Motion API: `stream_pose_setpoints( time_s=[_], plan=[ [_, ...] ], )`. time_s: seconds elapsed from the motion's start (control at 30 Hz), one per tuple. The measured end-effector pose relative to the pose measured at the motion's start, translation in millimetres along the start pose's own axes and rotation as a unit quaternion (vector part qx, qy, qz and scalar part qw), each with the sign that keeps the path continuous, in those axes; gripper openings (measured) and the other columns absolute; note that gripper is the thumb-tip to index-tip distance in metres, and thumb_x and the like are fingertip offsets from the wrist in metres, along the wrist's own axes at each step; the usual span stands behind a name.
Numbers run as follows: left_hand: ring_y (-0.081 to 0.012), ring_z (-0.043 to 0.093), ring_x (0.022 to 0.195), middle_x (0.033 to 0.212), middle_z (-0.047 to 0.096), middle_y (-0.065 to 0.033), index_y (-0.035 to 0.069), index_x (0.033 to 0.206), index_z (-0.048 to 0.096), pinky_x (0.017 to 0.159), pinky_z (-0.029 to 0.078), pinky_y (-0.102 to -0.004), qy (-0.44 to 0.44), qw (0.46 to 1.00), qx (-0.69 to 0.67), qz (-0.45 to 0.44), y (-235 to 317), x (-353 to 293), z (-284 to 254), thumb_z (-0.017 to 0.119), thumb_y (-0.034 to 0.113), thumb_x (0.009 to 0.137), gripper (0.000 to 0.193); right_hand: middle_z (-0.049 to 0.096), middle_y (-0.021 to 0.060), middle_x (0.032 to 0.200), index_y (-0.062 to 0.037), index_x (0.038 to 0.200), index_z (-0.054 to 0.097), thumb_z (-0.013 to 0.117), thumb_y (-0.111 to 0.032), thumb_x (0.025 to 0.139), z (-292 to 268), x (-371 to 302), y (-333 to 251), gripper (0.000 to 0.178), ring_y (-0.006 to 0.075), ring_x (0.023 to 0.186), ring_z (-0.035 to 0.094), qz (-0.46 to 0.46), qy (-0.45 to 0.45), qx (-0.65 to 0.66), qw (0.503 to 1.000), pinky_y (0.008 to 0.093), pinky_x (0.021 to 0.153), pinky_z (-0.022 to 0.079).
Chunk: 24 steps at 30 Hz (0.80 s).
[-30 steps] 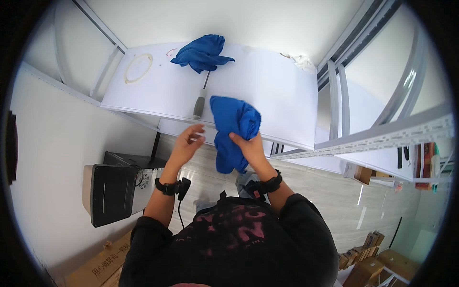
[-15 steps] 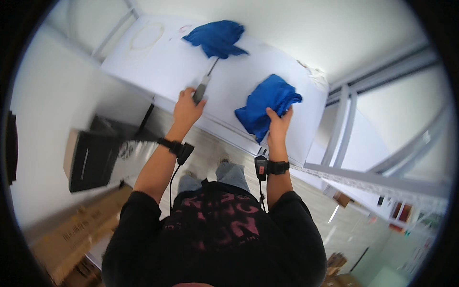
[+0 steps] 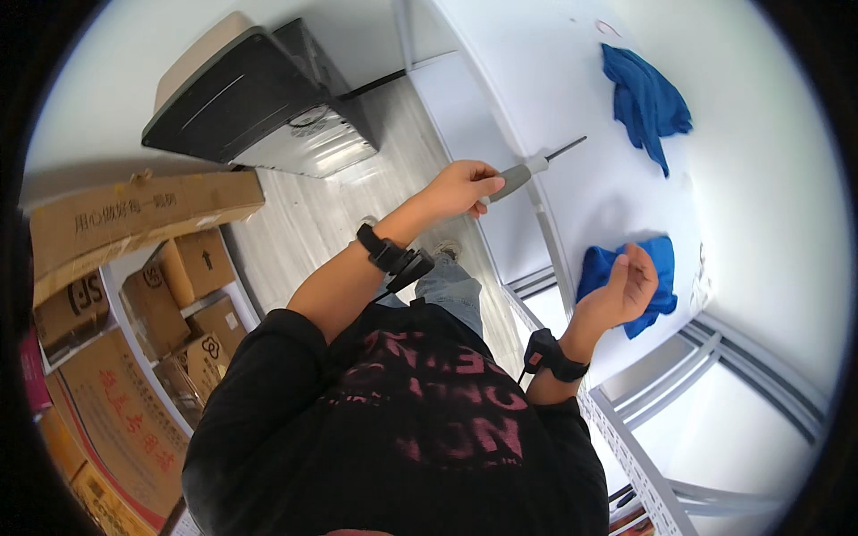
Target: The person uses a screwdriver to remove screws from the back panel of a beige and black electronic device, then wipes the interior with a blue cloth. The person reattaches the back panel and tightens the screws.
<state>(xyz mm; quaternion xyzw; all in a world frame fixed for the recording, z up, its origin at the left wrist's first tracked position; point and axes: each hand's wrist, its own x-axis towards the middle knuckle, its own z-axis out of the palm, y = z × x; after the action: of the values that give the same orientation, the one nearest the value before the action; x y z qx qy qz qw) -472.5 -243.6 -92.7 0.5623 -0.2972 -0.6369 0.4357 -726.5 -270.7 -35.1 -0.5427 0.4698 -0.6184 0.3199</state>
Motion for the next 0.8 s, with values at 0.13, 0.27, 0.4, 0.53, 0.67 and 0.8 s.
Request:
stream_pose_setpoints(
  time_s=[0.13,0.27,0.4,0.53,0.67,0.8],
  plan=[
    [-0.0158,0.063,0.073,0.097,0.064,-0.0093,-0.003,0.118,0.056,0.066,0.054,-0.0277,-0.013,0.998,-0.06,0.011,-8,-49,-56,0.052,0.026,0.097,0.036,0.064,0.008,0.094,0.0016,0.106,0.059,0.059,0.002,0.087,66,-27,-2,0.019,0.0159,0.087,0.061,0.085,-0.145,-0.009,0.986,0.0258,0.081,0.048],
    [-0.0167,0.064,0.081,0.101,0.063,-0.0092,-0.001,0.122,0.053,0.072,0.054,-0.0294,-0.015,0.996,-0.052,0.072,-4,-108,-122,0.048,0.025,0.099,0.035,0.064,0.0079,0.098,-0.0009,0.113,0.058,0.058,-0.013,0.092,147,-69,-10,0.024,0.0172,0.092,0.063,0.29,-0.367,0.111,0.877,0.0284,0.081,0.048],
    [-0.0158,0.063,0.085,0.101,0.063,-0.0082,0.001,0.123,0.051,0.074,0.053,-0.0296,-0.015,0.998,0.006,0.068,19,-171,-193,0.047,0.023,0.099,0.033,0.064,0.0083,0.101,-0.0007,0.119,0.054,0.059,-0.022,0.092,229,-107,-56,0.035,0.0177,0.096,0.062,0.329,-0.509,0.178,0.775,0.0308,0.083,0.047],
    [-0.0135,0.061,0.085,0.101,0.063,-0.0074,0.001,0.121,0.051,0.074,0.051,-0.0272,-0.033,0.996,0.041,0.066,44,-211,-256,0.049,0.021,0.099,0.03,0.062,0.0079,0.104,-0.0009,0.122,0.05,0.06,-0.022,0.091,300,-148,-82,0.039,0.0179,0.096,0.062,0.312,-0.546,0.207,0.75,0.0306,0.083,0.047],
    [-0.0103,0.059,0.085,0.099,0.063,-0.0052,0.002,0.117,0.051,0.073,0.048,-0.0256,-0.063,0.991,0.037,0.115,27,-220,-315,0.052,0.019,0.097,0.026,0.059,0.0052,0.102,-0.0004,0.122,0.049,0.063,-0.016,0.088,352,-188,-97,0.039,0.013,0.094,0.058,0.294,-0.56,0.19,0.751,0.0295,0.081,0.046],
    [-0.0121,0.06,0.085,0.094,0.064,-0.0044,0.001,0.111,0.054,0.072,0.048,-0.0267,-0.043,0.988,0.032,0.143,5,-227,-345,0.056,0.02,0.096,0.025,0.058,0.004,0.106,-0.0006,0.119,0.052,0.064,-0.012,0.087,393,-229,-107,0.036,0.0108,0.096,0.053,0.313,-0.528,0.179,0.769,0.0271,0.083,0.044]
  ],
)
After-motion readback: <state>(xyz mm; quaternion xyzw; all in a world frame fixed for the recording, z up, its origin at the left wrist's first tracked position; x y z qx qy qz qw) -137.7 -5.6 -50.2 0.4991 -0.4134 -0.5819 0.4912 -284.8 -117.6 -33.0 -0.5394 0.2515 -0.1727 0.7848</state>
